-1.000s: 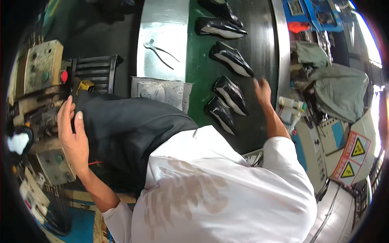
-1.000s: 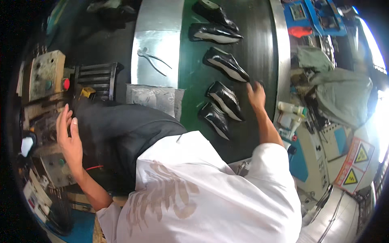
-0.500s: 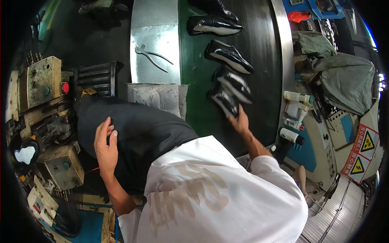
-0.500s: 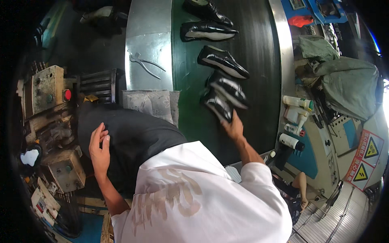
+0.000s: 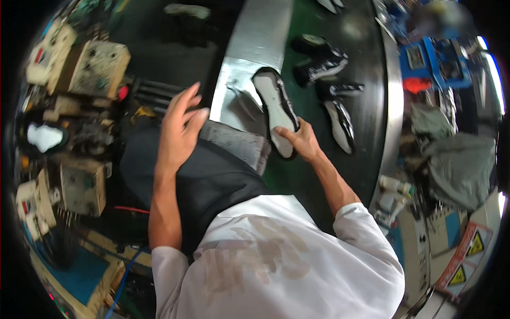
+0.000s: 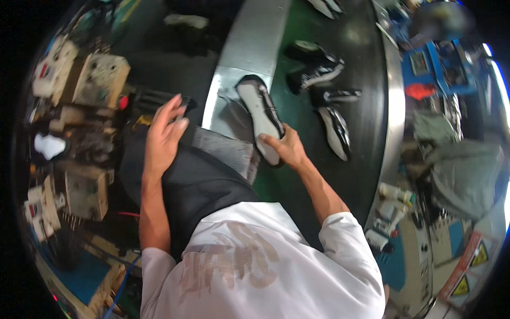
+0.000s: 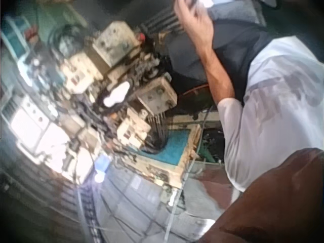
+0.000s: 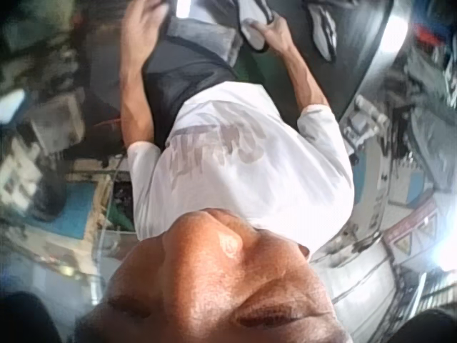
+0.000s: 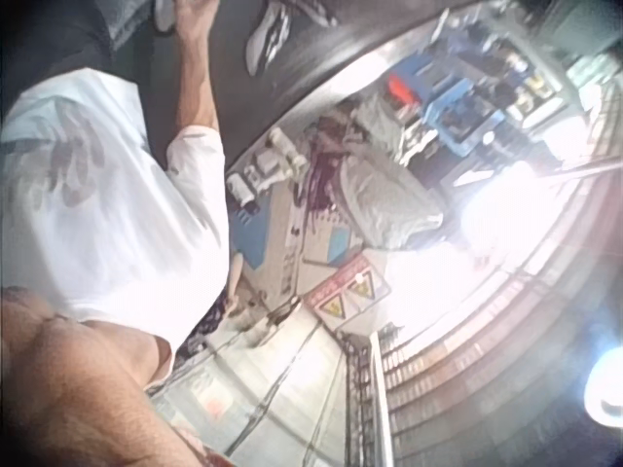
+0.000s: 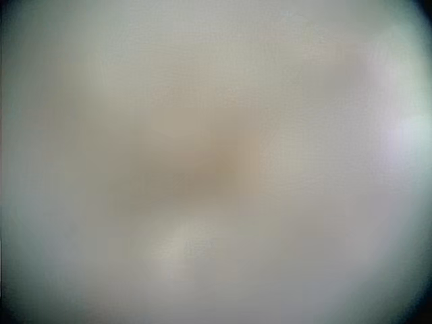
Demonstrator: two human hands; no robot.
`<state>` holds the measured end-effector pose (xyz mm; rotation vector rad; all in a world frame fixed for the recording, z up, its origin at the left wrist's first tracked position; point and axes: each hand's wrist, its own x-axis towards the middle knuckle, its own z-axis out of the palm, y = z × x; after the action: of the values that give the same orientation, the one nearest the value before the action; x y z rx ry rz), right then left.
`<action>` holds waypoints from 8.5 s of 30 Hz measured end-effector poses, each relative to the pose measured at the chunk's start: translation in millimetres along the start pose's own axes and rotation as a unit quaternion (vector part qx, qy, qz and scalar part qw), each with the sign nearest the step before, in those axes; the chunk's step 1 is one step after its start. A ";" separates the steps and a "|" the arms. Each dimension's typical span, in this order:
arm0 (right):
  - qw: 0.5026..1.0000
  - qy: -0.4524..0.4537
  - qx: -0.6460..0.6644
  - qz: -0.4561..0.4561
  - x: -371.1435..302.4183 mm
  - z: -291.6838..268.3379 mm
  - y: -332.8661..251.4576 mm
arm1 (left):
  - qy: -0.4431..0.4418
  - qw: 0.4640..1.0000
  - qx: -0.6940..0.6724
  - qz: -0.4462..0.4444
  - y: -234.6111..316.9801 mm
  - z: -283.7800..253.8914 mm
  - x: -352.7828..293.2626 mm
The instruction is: Operating machinery and using hand tools to assemble and finish shoes in a manufacturing environment.
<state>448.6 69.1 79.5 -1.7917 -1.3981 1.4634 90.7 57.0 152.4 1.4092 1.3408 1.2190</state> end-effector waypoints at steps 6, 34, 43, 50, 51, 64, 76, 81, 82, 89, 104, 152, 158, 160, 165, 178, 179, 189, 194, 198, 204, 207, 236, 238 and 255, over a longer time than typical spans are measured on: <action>0.964 -0.250 -0.047 -0.080 -22.7 129.8 -124.8 | 0.150 0.966 0.178 0.113 -17.5 -73.5 12.7; 0.825 -0.378 -0.208 -0.365 4.0 291.0 -150.9 | 0.497 0.821 -0.222 -0.174 -95.2 -52.6 -122.4; 0.629 -0.339 -0.457 -0.530 -43.4 229.2 -153.4 | 0.477 0.875 -0.075 -0.027 -144.7 -139.4 -136.4; 0.582 -0.375 -0.475 -0.543 -43.9 233.4 -154.8 | 0.387 0.896 0.064 -0.206 -122.5 -163.5 -117.6; 0.583 -0.372 -0.474 -0.545 -43.8 236.6 -158.9 | 0.398 0.889 0.084 -0.211 -126.8 -163.0 -116.3; 0.688 -0.258 -0.369 -0.569 10.3 230.5 -269.3 | 0.621 0.778 -0.091 -0.025 -76.7 -395.7 -38.3; 0.619 -0.202 -0.291 -0.700 44.1 428.7 -439.3 | 0.415 0.851 -0.316 -0.059 8.9 -371.5 -120.7; 0.629 -0.211 -0.265 -0.700 64.7 504.5 -432.1 | 0.342 0.804 -0.483 0.053 13.7 -299.2 -195.6; 0.630 -0.196 -0.281 -0.697 66.8 509.6 -430.3 | 0.358 0.774 -0.521 0.036 8.7 -285.3 -205.2; 0.656 -0.177 -0.293 -0.673 47.8 522.5 -408.6 | 0.477 0.697 -0.524 -0.107 3.8 -216.1 -256.9; 0.562 -0.075 -0.262 -0.781 56.3 580.5 -423.2 | 0.492 0.768 -0.358 -0.199 -16.3 -209.2 -205.7; 0.631 -0.757 -0.143 -0.087 -153.8 466.4 -158.8 | 0.835 0.469 -0.268 -0.106 99.9 74.0 -472.3; 0.688 -0.692 -0.211 -0.057 -32.8 485.1 -118.7 | 0.942 0.259 0.038 -0.209 123.0 209.5 -569.4; 0.722 -0.671 -0.168 0.014 5.0 492.3 -112.6 | 0.959 0.181 0.044 -0.213 129.3 263.5 -584.8; 0.778 -0.606 -0.161 0.049 38.5 509.8 -118.3 | 0.960 -0.010 0.047 -0.277 136.8 344.8 -594.0; 0.707 -0.689 -0.154 0.041 30.9 512.8 -133.1 | 0.936 -0.054 -0.160 -0.308 -3.6 529.4 -552.3; 0.709 -0.689 -0.144 0.046 26.4 517.5 -122.9 | 0.928 -0.038 -0.183 -0.324 -14.1 554.0 -554.8; 0.729 -0.636 -0.085 -0.239 -7.3 415.1 -147.8 | 0.798 0.308 0.322 -0.405 49.3 101.2 -590.4; 0.873 -0.229 -0.142 -0.406 104.7 232.8 -171.9 | 0.634 0.741 0.100 -0.198 6.8 -98.8 -337.2; 0.935 0.163 -0.241 -0.202 158.5 -44.5 -108.3 | 0.449 0.884 0.008 -0.130 10.3 -95.1 -170.7; 0.869 0.198 -0.378 0.249 -80.6 -369.4 226.7 | 0.142 0.985 0.078 -0.059 -12.4 -60.5 -79.3; 0.881 0.016 -0.442 0.168 -141.7 -355.7 311.7 | 0.111 0.985 0.084 -0.104 -28.9 -48.8 -86.7; 0.929 -0.333 -0.078 -0.142 -27.0 250.6 -145.1 | 0.409 0.894 0.177 -0.045 -44.1 -128.4 -97.4; 0.917 -0.353 -0.103 -0.156 -30.6 275.9 -122.3 | 0.411 0.869 0.270 -0.051 -51.4 -143.6 -138.1; 0.857 -0.486 -0.136 -0.104 -48.3 272.1 -127.8 | 0.414 0.905 0.057 -0.074 -44.1 -148.5 -193.5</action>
<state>152.0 8.4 111.7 -0.9167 -2.2633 2.2570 -56.5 -139.5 117.9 0.8314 2.0664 1.7471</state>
